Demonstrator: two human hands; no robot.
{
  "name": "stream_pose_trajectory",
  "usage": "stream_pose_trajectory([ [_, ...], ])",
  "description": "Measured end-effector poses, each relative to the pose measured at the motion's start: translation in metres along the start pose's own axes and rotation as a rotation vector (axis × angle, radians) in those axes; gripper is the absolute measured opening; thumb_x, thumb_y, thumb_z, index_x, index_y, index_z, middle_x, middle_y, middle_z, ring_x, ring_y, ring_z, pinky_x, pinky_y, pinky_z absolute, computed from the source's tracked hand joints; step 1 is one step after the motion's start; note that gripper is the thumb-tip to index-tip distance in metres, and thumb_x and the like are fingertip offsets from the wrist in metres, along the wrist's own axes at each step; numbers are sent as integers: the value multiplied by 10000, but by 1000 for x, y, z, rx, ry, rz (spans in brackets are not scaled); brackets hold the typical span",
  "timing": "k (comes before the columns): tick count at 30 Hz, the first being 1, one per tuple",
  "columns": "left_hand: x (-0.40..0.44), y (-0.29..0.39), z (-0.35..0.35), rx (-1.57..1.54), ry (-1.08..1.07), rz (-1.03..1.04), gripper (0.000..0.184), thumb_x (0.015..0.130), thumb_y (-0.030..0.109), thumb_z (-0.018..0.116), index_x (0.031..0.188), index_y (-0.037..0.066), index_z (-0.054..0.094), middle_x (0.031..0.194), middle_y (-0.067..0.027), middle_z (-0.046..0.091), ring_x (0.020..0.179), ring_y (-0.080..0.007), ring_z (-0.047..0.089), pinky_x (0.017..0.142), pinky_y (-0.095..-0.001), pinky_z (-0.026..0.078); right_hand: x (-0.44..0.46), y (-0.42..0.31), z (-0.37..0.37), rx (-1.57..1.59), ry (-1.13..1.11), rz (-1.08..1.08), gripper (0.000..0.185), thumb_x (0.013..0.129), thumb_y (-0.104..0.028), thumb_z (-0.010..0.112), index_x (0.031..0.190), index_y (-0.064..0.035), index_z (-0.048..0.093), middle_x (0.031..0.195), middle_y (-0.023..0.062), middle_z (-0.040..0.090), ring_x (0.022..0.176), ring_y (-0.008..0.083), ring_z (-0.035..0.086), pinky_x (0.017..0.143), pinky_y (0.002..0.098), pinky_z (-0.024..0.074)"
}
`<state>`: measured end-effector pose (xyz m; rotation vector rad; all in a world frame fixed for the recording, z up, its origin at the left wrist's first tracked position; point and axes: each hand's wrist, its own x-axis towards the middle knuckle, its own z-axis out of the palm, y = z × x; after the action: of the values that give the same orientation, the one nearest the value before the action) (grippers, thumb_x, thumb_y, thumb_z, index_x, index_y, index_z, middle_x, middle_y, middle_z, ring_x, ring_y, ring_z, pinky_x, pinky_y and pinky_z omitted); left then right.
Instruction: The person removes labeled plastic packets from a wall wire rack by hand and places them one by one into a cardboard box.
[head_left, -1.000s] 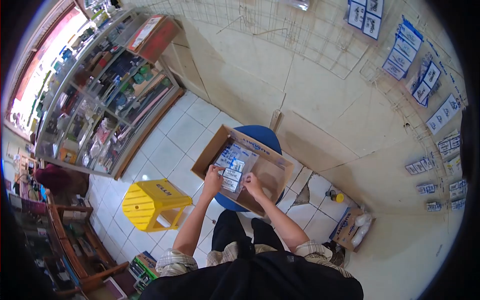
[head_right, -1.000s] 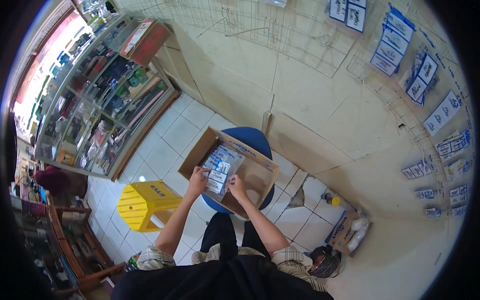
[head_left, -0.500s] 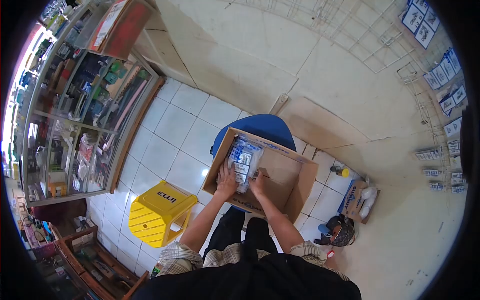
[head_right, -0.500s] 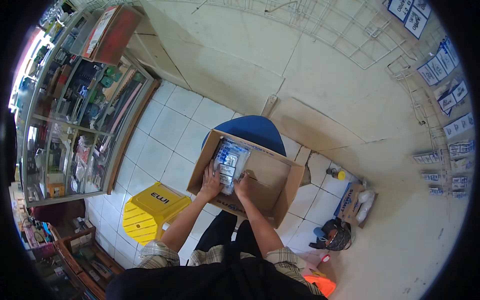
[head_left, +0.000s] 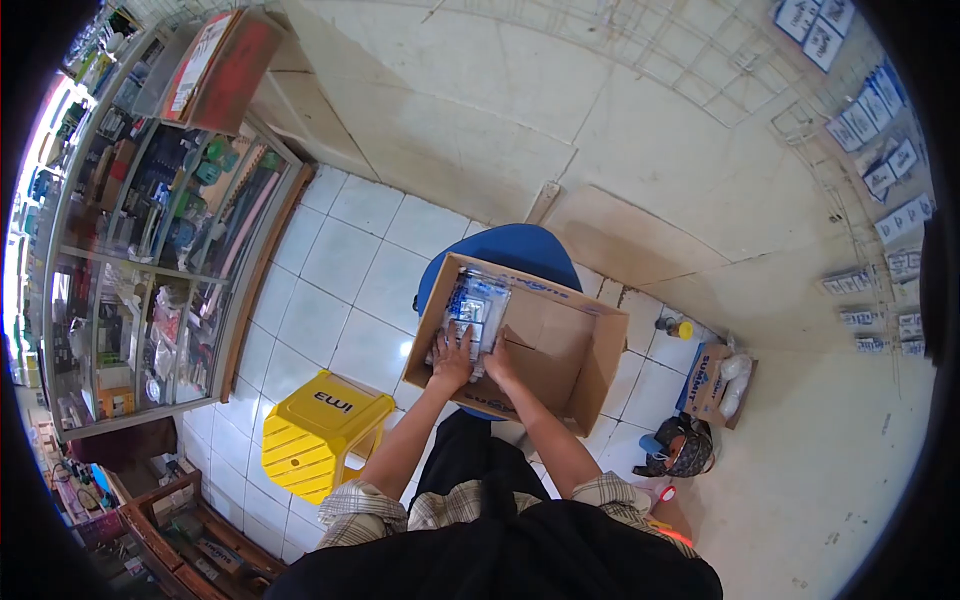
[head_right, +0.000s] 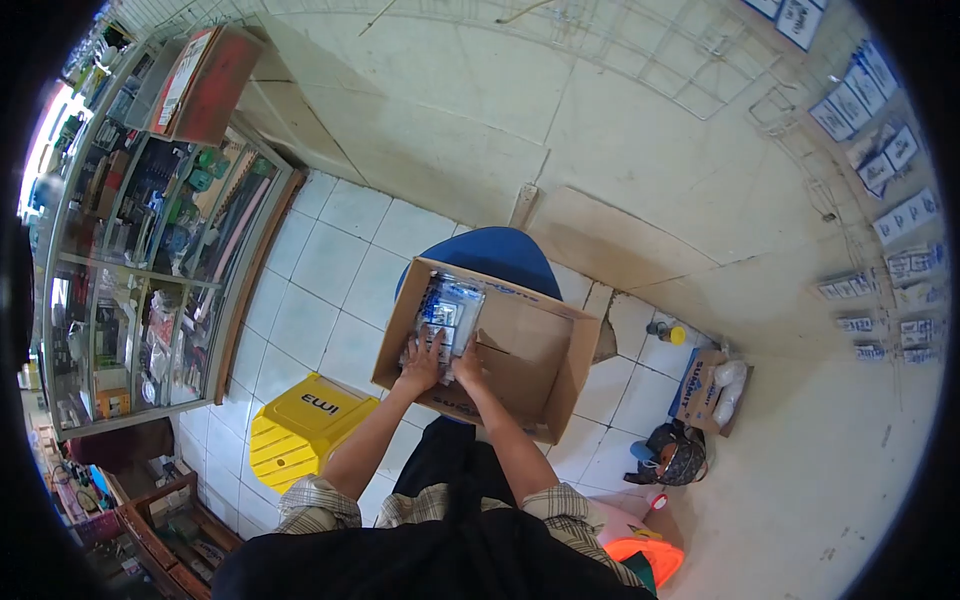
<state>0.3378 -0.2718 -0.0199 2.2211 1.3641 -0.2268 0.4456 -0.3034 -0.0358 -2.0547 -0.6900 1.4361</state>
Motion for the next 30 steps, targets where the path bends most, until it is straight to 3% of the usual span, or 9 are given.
stream_pose_trajectory([
  [4, -9, 20, -23, 18, 112, 51, 748, 640, 184, 618, 1261, 80, 214, 1276, -213, 188, 1161, -389, 216, 965, -473, 194, -6, 25, -26, -172, 114, -181, 695, 721, -142, 547, 1281, -3, 159, 1227, 261, 318, 1068, 360, 411, 919, 351, 319],
  [6, -13, 37, -30, -53, 254, 202, 734, 616, 164, 636, 1232, 54, 250, 1251, -222, 227, 1151, -398, 222, 951, -467, 222, -21, 27, -54, -65, 62, -290, 550, 771, -132, 535, 1242, -18, 277, 1215, 186, 375, 1072, 267, 430, 863, 313, 373],
  [7, -19, 57, -44, -53, 369, 269, 611, 631, 113, 615, 1165, 35, 330, 1183, -196, 331, 1107, -370, 295, 918, -428, 281, -62, -9, -81, 162, -25, -164, 418, 803, -125, 503, 1184, -22, 367, 1149, 152, 431, 972, 211, 500, 787, 287, 417],
  [11, -37, 142, -74, -387, 432, 452, 344, 684, 46, 548, 1014, 38, 450, 960, -133, 476, 908, -314, 449, 802, -380, 369, -119, 0, -166, 356, -86, -361, 347, 839, -178, 463, 1156, -52, 402, 965, 94, 536, 820, 158, 547, 666, 264, 445],
  [18, -88, 290, -25, -574, 294, 909, 164, 736, 42, 492, 894, 57, 535, 860, -112, 521, 849, -292, 490, 723, -367, 412, -202, 137, -293, 536, 412, -402, 293, 839, -230, 446, 1078, -62, 460, 898, 85, 569, 752, 148, 556, 618, 246, 426],
  [22, -107, 313, 82, -539, 32, 917, 156, 742, 49, 496, 882, 73, 561, 852, -94, 545, 840, -263, 513, 721, -344, 424, -240, 274, -307, 523, 630, -156, 252, 801, -197, 472, 1007, -54, 491, 805, 75, 588, 632, 131, 565, 511, 234, 434],
  [24, -111, 301, 138, -706, -115, 732, 144, 739, 50, 500, 860, 74, 574, 837, -83, 556, 816, -239, 533, 698, -327, 439, -239, 368, -297, 463, 689, -59, 228, 773, -152, 465, 968, -45, 515, 742, 85, 592, 588, 138, 567, 480, 244, 440],
  [26, -113, 287, 173, -614, -67, 538, 134, 739, 62, 509, 850, 78, 583, 803, -78, 578, 762, -212, 560, 674, -307, 451, -256, 426, -292, 233, 624, 62, 202, 753, -115, 455, 917, -28, 532, 696, 96, 592, 556, 155, 572, 480, 257, 453],
  [30, -102, 276, 185, -575, -51, 399, 133, 737, 75, 520, 851, 83, 588, 748, -77, 598, 695, -198, 580, 652, -295, 456, -283, 472, -310, 204, 474, 225, 192, 755, -127, 447, 881, -8, 532, 686, 113, 592, 545, 171, 582, 450, 258, 455],
])
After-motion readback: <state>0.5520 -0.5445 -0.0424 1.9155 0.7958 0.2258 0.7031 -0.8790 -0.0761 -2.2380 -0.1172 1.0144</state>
